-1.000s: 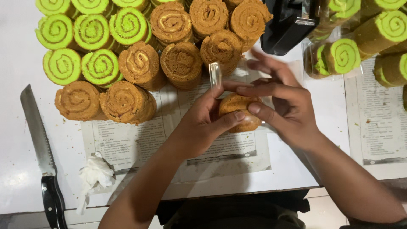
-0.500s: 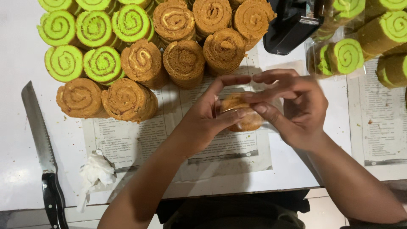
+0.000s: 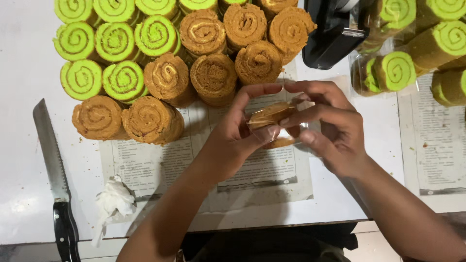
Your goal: The person packages small cake rolls into plastic wrappers by hand, using a tape dispenser to seal each one.
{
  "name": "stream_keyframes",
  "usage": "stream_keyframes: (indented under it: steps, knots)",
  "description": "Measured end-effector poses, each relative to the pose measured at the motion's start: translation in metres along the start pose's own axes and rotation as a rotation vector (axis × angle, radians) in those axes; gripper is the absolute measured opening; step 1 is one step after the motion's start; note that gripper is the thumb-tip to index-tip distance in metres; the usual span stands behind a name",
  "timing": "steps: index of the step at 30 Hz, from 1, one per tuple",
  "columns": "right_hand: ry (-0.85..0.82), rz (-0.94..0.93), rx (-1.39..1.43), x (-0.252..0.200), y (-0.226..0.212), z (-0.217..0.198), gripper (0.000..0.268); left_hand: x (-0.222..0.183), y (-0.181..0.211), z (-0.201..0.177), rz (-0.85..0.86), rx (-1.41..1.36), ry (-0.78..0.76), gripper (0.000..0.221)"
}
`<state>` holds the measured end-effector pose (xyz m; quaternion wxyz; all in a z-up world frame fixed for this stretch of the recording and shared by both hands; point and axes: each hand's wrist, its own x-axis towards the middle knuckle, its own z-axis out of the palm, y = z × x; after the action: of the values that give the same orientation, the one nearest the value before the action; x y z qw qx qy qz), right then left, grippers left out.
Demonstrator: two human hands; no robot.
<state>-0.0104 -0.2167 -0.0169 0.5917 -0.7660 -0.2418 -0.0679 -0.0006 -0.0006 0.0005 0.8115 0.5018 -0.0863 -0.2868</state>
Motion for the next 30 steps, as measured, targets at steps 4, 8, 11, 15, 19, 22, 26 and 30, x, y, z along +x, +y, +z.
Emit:
stream_keyframes:
  steps: [4, 8, 11, 15, 19, 22, 26, 30]
  knots:
    - [0.048, 0.004, -0.018, 0.002, -0.001, 0.003, 0.007, -0.002, 0.000, 0.006, -0.018, -0.039, 0.003, 0.061]
    - [0.057, -0.072, -0.150, 0.004, -0.005, 0.003, 0.010, -0.002, -0.006, 0.008, 0.052, -0.172, -0.029, 0.078]
    - [0.110, -0.044, -0.120, 0.004, -0.005, 0.007, 0.022, 0.002, -0.017, 0.013, 0.069, -0.208, 0.048, 0.073]
    - [0.267, 0.180, 0.124, 0.006, -0.016, 0.016, 0.060, 0.002, -0.027, 0.018, 0.255, -0.018, 0.119, 0.052]
    - [0.194, 0.346, 0.375, -0.003, -0.003, 0.017, 0.042, -0.004, -0.032, 0.027, 0.370, 0.256, 0.157, 0.050]
    - [0.080, 0.390, 0.892, -0.011, 0.004, 0.024, 0.022, -0.003, -0.034, 0.032, 0.554, 0.248, -0.034, 0.034]
    - [0.218, 0.416, 0.789, -0.014, 0.005, 0.021, 0.015, -0.005, -0.032, 0.028, 0.508, 0.292, 0.043, 0.061]
    - [0.250, 0.453, 0.242, -0.010, 0.002, 0.008, 0.022, -0.001, -0.027, 0.029, 0.351, 0.007, 0.193, 0.069]
